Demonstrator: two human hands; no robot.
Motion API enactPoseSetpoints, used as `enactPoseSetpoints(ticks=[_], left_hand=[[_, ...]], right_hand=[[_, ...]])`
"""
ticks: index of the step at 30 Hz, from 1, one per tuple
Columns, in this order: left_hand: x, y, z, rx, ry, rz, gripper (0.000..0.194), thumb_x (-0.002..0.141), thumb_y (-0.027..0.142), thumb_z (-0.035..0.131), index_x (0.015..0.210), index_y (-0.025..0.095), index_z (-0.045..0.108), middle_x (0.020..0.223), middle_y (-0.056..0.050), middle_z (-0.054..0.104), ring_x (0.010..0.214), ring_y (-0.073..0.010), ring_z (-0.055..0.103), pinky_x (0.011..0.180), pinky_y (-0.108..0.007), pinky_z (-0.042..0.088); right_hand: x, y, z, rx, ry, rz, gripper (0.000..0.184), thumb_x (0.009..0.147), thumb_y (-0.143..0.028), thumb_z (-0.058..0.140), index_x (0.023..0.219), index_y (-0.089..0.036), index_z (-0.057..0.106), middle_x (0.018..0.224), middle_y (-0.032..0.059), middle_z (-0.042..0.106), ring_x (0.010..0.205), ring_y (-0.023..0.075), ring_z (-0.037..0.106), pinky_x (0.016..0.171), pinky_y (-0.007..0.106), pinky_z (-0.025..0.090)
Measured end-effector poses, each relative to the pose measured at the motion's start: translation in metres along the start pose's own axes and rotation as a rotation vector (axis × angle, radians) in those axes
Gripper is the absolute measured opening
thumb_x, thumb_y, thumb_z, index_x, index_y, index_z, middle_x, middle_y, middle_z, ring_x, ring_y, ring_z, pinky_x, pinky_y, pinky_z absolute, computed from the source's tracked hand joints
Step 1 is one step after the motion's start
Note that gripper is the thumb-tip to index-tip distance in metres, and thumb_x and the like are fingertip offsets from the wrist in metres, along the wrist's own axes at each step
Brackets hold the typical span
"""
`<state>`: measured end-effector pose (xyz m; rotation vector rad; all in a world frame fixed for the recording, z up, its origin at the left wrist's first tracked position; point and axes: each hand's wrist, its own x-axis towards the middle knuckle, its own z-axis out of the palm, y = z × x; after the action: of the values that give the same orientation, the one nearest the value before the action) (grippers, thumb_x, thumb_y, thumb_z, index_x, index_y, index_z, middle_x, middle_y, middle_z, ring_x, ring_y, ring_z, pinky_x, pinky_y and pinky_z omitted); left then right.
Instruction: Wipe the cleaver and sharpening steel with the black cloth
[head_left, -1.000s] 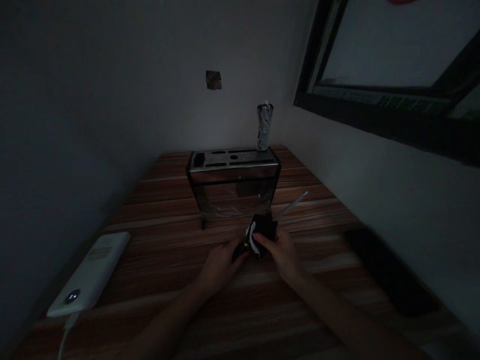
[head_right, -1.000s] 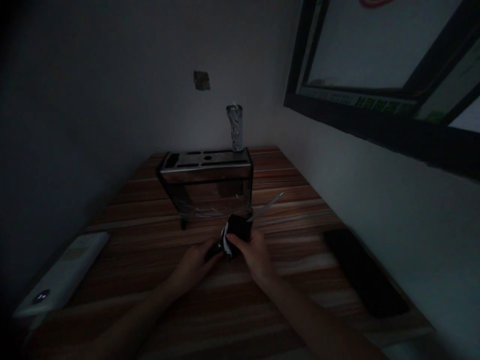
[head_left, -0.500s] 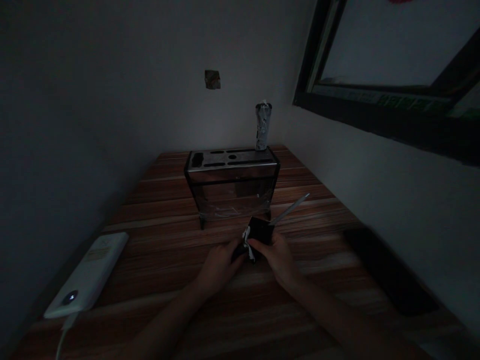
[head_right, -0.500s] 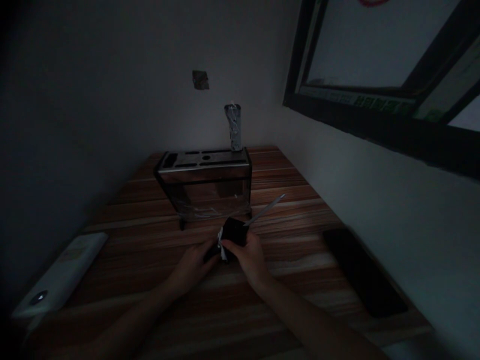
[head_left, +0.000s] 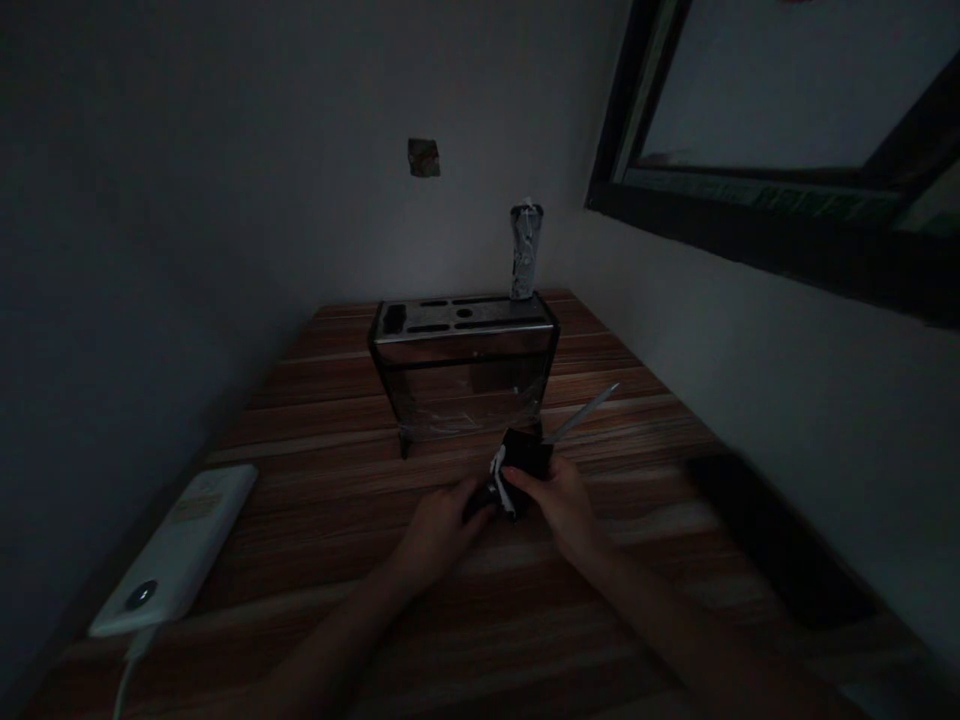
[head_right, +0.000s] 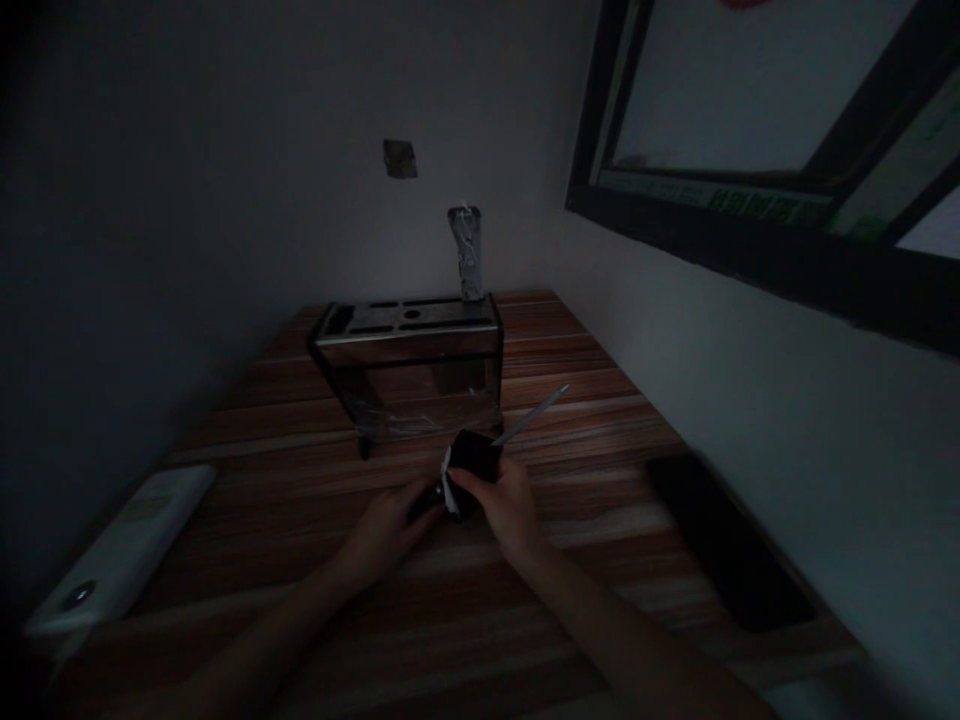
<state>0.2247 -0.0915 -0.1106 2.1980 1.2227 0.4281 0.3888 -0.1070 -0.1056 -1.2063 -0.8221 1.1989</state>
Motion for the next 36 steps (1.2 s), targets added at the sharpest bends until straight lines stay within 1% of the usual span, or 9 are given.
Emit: enactPoseSetpoints(ticks=[7,12,14,17,20,24,26,30,36], left_hand=[[0.000,0.003,0.000,-0.017,0.020,-0.004,0.022,0.084,0.032,0.047,0.100,0.020,0.055,0.088,-0.004,0.066,0.077,-0.0179,0.063,0.067,-0.024,0.045],[0.000,0.003,0.000,-0.019,0.016,-0.019,0.024,0.085,0.034,0.045,0.103,0.021,0.054,0.093,-0.004,0.066,0.081,-0.0187,0.062,0.070,-0.025,0.045],[0.000,0.003,-0.001,-0.027,0.009,-0.020,0.025,0.085,0.034,0.045,0.103,0.021,0.054,0.093,-0.004,0.066,0.081,-0.0185,0.062,0.071,-0.025,0.045],[0.000,0.003,-0.001,-0.034,0.003,-0.010,0.024,0.085,0.035,0.045,0.102,0.021,0.055,0.091,-0.003,0.066,0.079,-0.0181,0.062,0.070,-0.024,0.045],[-0.001,0.002,0.000,-0.025,0.003,-0.004,0.025,0.085,0.035,0.045,0.103,0.021,0.055,0.094,-0.003,0.066,0.081,-0.0184,0.062,0.071,-0.025,0.046],[-0.001,0.002,0.000,0.003,0.002,-0.014,0.028,0.084,0.036,0.045,0.107,0.022,0.055,0.096,-0.004,0.066,0.084,-0.0190,0.062,0.074,-0.026,0.046],[-0.002,0.003,-0.001,0.016,-0.013,-0.018,0.028,0.085,0.037,0.044,0.107,0.023,0.055,0.094,-0.003,0.066,0.083,-0.0186,0.062,0.074,-0.026,0.046],[-0.002,0.004,-0.002,0.029,-0.027,-0.004,0.026,0.085,0.036,0.044,0.105,0.023,0.055,0.093,-0.002,0.066,0.081,-0.0180,0.062,0.071,-0.025,0.045],[-0.001,0.004,-0.002,0.013,-0.016,0.011,0.025,0.085,0.034,0.044,0.104,0.023,0.055,0.095,-0.002,0.066,0.082,-0.0174,0.062,0.072,-0.024,0.045]], right_hand=[[0.011,-0.005,-0.008,0.103,0.089,-0.033,0.029,0.055,-0.031,0.077,0.081,-0.019,0.068,0.076,-0.0003,0.070,0.067,0.0154,0.062,0.062,0.026,0.049],[0.020,-0.009,-0.016,0.177,0.156,-0.108,0.029,0.058,-0.032,0.075,0.082,-0.018,0.068,0.079,0.0004,0.070,0.069,0.0156,0.062,0.065,0.027,0.049],[0.024,-0.011,-0.019,0.208,0.180,-0.132,0.029,0.058,-0.032,0.075,0.083,-0.019,0.068,0.080,0.0004,0.070,0.072,0.0161,0.063,0.069,0.028,0.049],[0.029,-0.018,-0.025,0.263,0.238,-0.153,0.029,0.056,-0.031,0.076,0.081,-0.019,0.068,0.082,0.0002,0.070,0.075,0.0163,0.063,0.073,0.029,0.049],[0.034,-0.027,-0.031,0.320,0.315,-0.174,0.028,0.055,-0.030,0.076,0.080,-0.019,0.068,0.081,-0.0007,0.070,0.075,0.0159,0.064,0.072,0.028,0.049],[0.040,-0.039,-0.040,0.362,0.411,-0.252,0.028,0.055,-0.028,0.077,0.079,-0.019,0.068,0.081,-0.0022,0.070,0.076,0.0134,0.064,0.072,0.025,0.049],[0.043,-0.045,-0.045,0.384,0.443,-0.286,0.027,0.055,-0.029,0.077,0.079,-0.019,0.067,0.082,-0.0024,0.070,0.076,0.0127,0.064,0.073,0.025,0.049],[0.046,-0.050,-0.052,0.406,0.472,-0.336,0.027,0.057,-0.031,0.076,0.078,-0.019,0.066,0.080,-0.0023,0.069,0.072,0.0131,0.064,0.071,0.027,0.051],[0.045,-0.050,-0.049,0.442,0.474,-0.313,0.030,0.053,-0.033,0.077,0.077,-0.019,0.066,0.079,-0.0020,0.069,0.072,0.0143,0.064,0.068,0.028,0.052]])
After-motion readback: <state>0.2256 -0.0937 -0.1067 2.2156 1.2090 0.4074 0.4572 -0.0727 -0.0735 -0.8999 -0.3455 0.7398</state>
